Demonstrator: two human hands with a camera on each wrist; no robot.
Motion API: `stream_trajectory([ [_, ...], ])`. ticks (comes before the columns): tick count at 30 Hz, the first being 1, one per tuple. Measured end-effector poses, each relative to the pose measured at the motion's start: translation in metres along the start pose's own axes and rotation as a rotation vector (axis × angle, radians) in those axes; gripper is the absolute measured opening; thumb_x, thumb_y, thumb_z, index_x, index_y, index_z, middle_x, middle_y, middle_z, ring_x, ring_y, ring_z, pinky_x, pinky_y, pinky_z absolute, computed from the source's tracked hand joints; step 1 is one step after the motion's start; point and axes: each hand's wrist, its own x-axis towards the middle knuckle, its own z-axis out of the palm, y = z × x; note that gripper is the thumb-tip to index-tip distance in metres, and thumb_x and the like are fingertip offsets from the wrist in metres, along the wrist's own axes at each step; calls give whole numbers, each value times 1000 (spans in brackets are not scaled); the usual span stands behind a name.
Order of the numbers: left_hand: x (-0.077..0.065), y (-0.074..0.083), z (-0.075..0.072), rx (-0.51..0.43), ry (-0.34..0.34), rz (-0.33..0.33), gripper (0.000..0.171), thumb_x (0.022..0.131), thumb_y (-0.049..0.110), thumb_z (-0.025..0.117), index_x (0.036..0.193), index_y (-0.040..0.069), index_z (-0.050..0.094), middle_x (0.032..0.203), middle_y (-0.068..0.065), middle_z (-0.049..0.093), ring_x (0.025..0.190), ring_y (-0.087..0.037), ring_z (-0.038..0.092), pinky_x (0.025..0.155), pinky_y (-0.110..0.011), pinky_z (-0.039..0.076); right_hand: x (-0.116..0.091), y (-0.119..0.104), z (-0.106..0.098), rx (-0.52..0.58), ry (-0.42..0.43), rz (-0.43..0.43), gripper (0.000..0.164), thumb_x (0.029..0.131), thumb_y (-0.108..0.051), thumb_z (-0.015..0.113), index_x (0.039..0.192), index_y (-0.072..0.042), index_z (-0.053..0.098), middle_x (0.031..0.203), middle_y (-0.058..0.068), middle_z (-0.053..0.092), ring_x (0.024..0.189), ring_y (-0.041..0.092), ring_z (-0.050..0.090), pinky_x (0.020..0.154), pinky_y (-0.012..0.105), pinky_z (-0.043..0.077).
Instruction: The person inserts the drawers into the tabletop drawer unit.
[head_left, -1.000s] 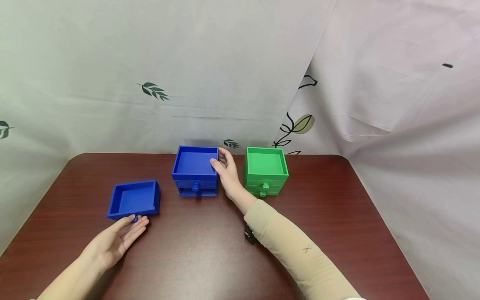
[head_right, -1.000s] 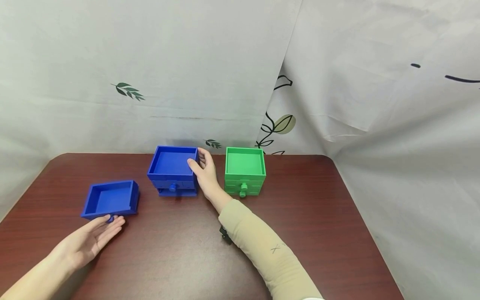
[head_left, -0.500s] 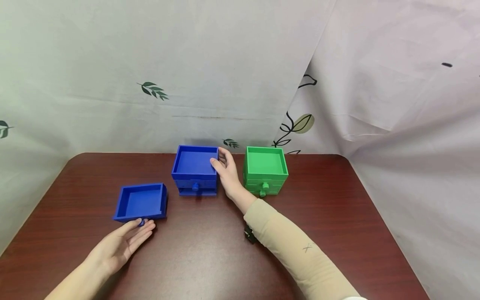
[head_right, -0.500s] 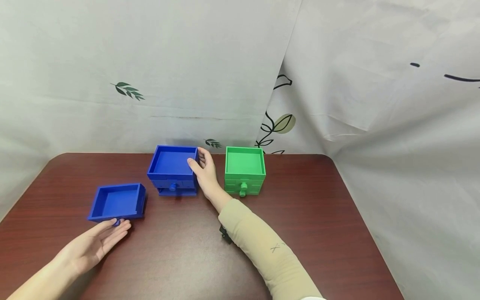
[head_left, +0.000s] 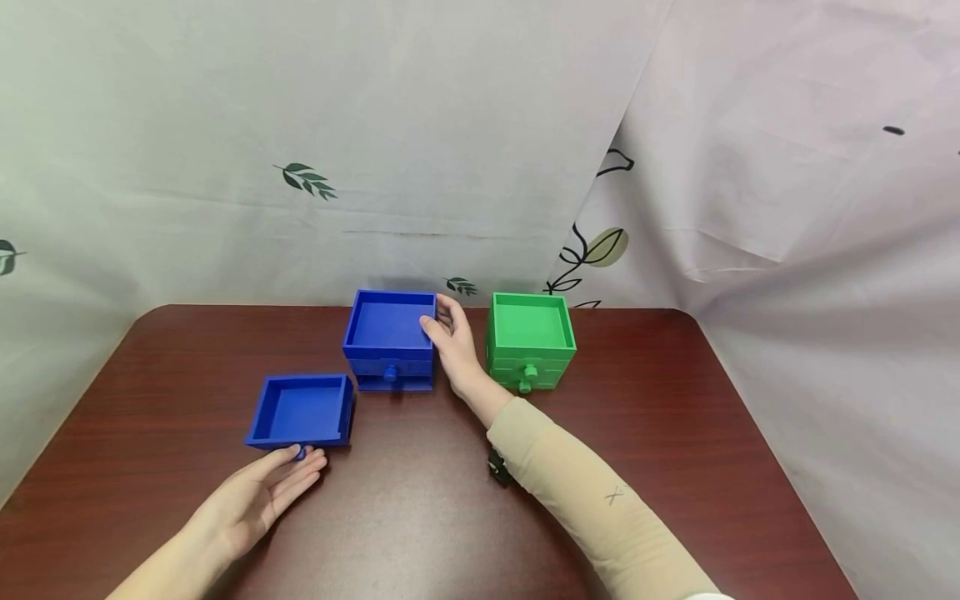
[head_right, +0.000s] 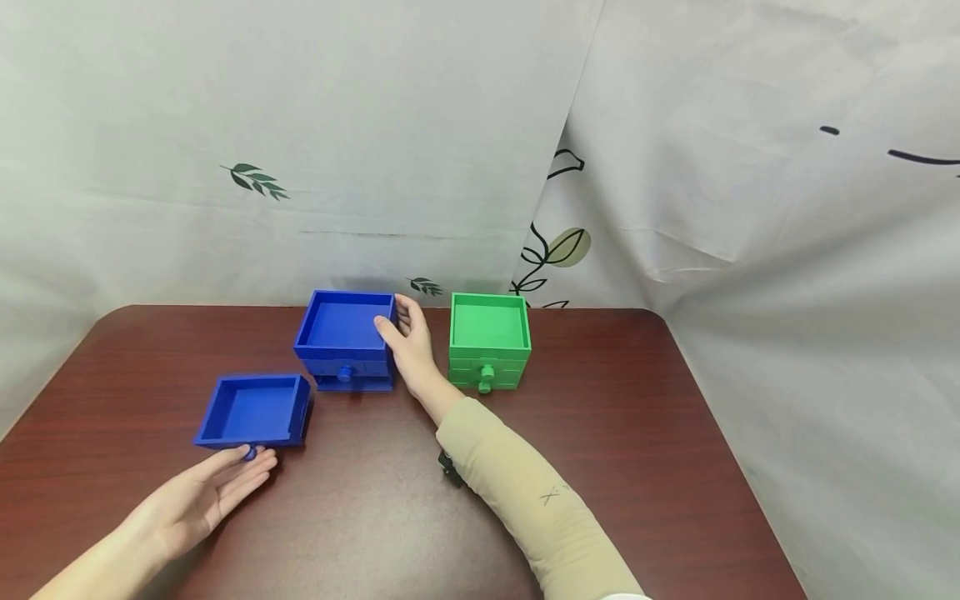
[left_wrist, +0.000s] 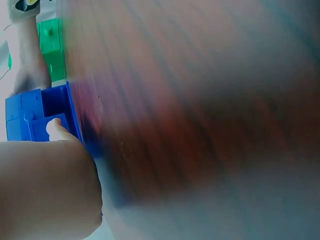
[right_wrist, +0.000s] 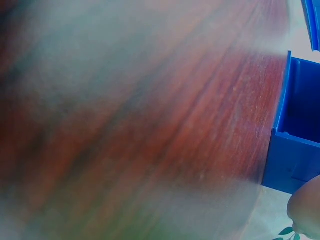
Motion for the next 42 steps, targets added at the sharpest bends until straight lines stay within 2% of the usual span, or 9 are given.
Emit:
stream_trajectory([
  [10, 5, -9, 5, 66, 4, 8, 26, 115, 12, 44, 103, 13, 67, 106, -2, 78, 101, -14, 79, 99, -28, 64, -1, 0, 0, -4, -2, -8, 60, 106, -10, 56, 160, 3, 35, 160, 26, 41, 150, 39, 40, 131, 51, 34],
  [18, 9, -15, 16, 115, 30, 5, 26, 114, 13, 45, 103, 15, 68, 103, 0, 79, 98, -11, 79, 97, -26, 65, -1, -2, 0, -2, 1, -11, 58, 106, -11, 55, 160, 3, 35, 160, 26, 41, 149, 39, 41, 130, 50, 35],
  [25, 12, -20, 25, 143, 12, 6, 26, 115, 13, 44, 105, 16, 68, 104, 1, 78, 99, -10, 78, 97, -25, 65, -2, -3, 1, -3, 5, -14, 57, 107, -10, 54, 159, 4, 36, 159, 27, 42, 149, 40, 41, 130, 51, 35],
  [38, 19, -27, 37, 183, 18, 5, 17, 114, 14, 49, 111, 11, 65, 106, -2, 78, 99, -11, 78, 97, -27, 65, -1, -2, 1, -2, 8, -15, 58, 106, -11, 55, 159, 4, 36, 159, 27, 42, 149, 40, 42, 130, 51, 35],
  [42, 22, -29, 38, 183, -15, 7, 20, 114, 14, 48, 108, 13, 67, 106, -1, 78, 100, -11, 77, 97, -27, 65, -1, -1, 1, -4, 3, -10, 58, 107, -11, 55, 160, 3, 36, 159, 26, 41, 149, 40, 41, 130, 51, 35],
])
